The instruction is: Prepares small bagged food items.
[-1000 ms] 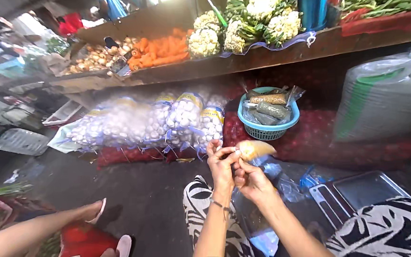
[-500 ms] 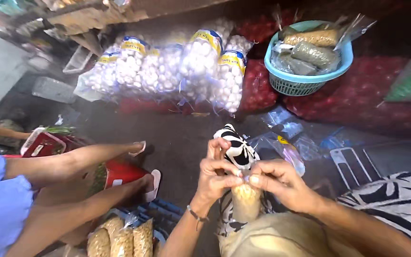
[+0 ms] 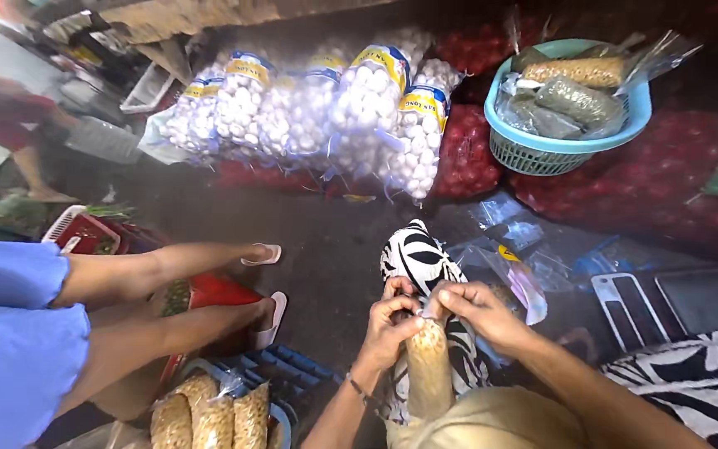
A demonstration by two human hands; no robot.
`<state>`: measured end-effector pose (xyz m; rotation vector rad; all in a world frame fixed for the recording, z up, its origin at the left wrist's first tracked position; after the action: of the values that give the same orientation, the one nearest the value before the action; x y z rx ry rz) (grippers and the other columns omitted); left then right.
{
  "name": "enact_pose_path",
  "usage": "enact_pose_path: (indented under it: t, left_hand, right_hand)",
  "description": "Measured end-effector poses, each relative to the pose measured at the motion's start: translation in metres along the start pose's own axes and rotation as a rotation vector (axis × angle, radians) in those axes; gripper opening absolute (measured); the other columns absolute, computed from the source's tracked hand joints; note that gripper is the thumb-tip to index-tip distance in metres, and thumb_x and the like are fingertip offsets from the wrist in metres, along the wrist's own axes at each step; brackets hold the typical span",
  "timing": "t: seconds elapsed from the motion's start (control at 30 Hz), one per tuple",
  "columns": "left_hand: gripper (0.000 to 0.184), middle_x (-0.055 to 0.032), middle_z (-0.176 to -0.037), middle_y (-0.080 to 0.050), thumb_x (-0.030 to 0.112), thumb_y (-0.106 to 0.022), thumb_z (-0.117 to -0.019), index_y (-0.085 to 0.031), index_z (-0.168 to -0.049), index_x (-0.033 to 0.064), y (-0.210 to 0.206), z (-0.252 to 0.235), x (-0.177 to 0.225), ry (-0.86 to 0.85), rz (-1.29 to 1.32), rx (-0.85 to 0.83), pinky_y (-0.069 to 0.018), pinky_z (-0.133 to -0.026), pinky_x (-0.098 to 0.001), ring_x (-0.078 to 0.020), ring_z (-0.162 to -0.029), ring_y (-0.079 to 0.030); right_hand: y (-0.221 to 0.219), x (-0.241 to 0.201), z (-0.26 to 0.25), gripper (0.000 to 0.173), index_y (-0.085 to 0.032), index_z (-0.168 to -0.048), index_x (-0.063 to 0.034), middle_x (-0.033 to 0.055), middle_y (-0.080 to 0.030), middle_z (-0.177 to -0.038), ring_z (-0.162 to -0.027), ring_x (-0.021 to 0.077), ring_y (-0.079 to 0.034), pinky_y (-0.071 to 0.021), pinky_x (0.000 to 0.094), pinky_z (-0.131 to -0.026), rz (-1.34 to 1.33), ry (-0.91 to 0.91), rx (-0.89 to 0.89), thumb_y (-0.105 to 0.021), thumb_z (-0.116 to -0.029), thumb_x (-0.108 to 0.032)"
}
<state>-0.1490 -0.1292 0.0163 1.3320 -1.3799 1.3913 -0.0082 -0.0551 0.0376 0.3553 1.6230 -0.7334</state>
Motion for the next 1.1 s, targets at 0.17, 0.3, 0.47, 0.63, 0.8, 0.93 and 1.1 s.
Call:
enact_pose_path:
  t: [0.17,0.3,0.47,0.63,0.8,0.93,1.1]
  left_hand:
    - [0.006,0.0067,-0.117,-0.066,0.022,-0.081,-0.0818,-0.079,-0.084,0.0177,0.004,0.006,-0.007,0.059,0.135,0.079,-0.0537,-0.088,-0.0187,-0.0018,-0.106,-0.061]
    - [0.003,0.0040,-0.118,-0.065,0.017,-0.081,-0.0812,-0.079,-0.084,0.0156,0.007,0.007,-0.005,0.061,0.134,0.088,-0.0548,-0.086,-0.0191,-0.0028,-0.104,-0.062]
    - [0.004,0.0017,-0.113,-0.068,0.013,-0.082,-0.0777,-0.078,-0.080,0.0129,0.006,0.008,-0.004,0.125,0.143,0.163,-0.0571,-0.080,-0.0197,-0.0039,-0.099,-0.065]
    - [0.006,0.0009,-0.111,-0.069,0.010,-0.082,-0.0753,-0.078,-0.077,0.0124,0.004,0.013,0.000,0.167,0.160,0.213,-0.0575,-0.081,-0.0203,-0.0045,-0.098,-0.065]
    - [0.006,-0.0016,-0.091,-0.075,0.006,-0.081,-0.0732,-0.078,-0.077,0.0105,0.002,0.020,-0.003,0.242,0.278,0.334,-0.0595,-0.074,-0.0227,-0.0062,-0.084,-0.070]
    - [0.008,-0.0045,-0.087,-0.075,0.006,-0.083,-0.0723,-0.079,-0.078,0.0081,-0.001,0.025,-0.006,0.230,0.328,0.404,-0.0602,-0.073,-0.0235,-0.0079,-0.081,-0.071]
    - [0.008,-0.0014,-0.102,-0.071,0.008,-0.084,-0.0736,-0.078,-0.078,0.0101,0.002,0.026,0.001,0.137,0.194,0.400,-0.0590,-0.078,-0.0216,-0.0061,-0.093,-0.067]
  right_hand:
    - [-0.005,0.006,-0.007,0.022,-0.068,-0.108,0.0000,0.0013,-0.072,-0.096,-0.087,0.0075,-0.070,-0.0605,0.0250,-0.080,0.001,0.067,0.082,-0.072,-0.0863,0.004]
    - [-0.005,0.004,-0.013,0.040,-0.061,-0.116,-0.0005,0.0005,-0.072,-0.092,-0.083,0.0095,-0.071,-0.0611,0.0255,-0.076,-0.018,-0.029,0.042,-0.077,-0.0802,0.006]
    - [-0.003,0.004,-0.019,0.055,-0.047,-0.126,-0.0035,0.0003,-0.071,-0.092,-0.081,0.0110,-0.071,-0.0613,0.0277,-0.075,-0.021,-0.128,-0.045,-0.076,-0.0793,0.006]
    - [-0.005,0.007,-0.020,0.057,-0.043,-0.125,-0.0055,-0.0003,-0.070,-0.091,-0.082,0.0118,-0.072,-0.0613,0.0287,-0.077,-0.069,-0.147,-0.089,-0.077,-0.0795,0.003]
    - [-0.007,0.011,-0.020,0.057,-0.043,-0.125,-0.0058,0.0000,-0.071,-0.091,-0.083,0.0119,-0.072,-0.0616,0.0286,-0.078,-0.106,-0.125,-0.067,-0.076,-0.0798,0.005]
    - [-0.008,0.013,-0.022,0.056,-0.043,-0.123,-0.0064,-0.0009,-0.071,-0.090,-0.081,0.0103,-0.071,-0.0602,0.0273,-0.075,-0.100,-0.123,-0.068,-0.075,-0.0779,0.004]
    - [-0.015,0.012,-0.021,0.052,-0.043,-0.117,-0.0083,-0.0037,-0.069,-0.089,-0.078,0.0064,-0.069,-0.0580,0.0234,-0.070,-0.059,-0.137,-0.046,-0.072,-0.0759,0.003]
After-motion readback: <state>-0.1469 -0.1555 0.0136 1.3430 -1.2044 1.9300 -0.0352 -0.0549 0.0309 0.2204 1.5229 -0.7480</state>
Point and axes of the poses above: each hand's wrist, its own z-axis away from the middle knuckle, its own y-axis out of the back of the hand, x = y × z, the point moved 7 cm from there along -z, towards the middle knuckle
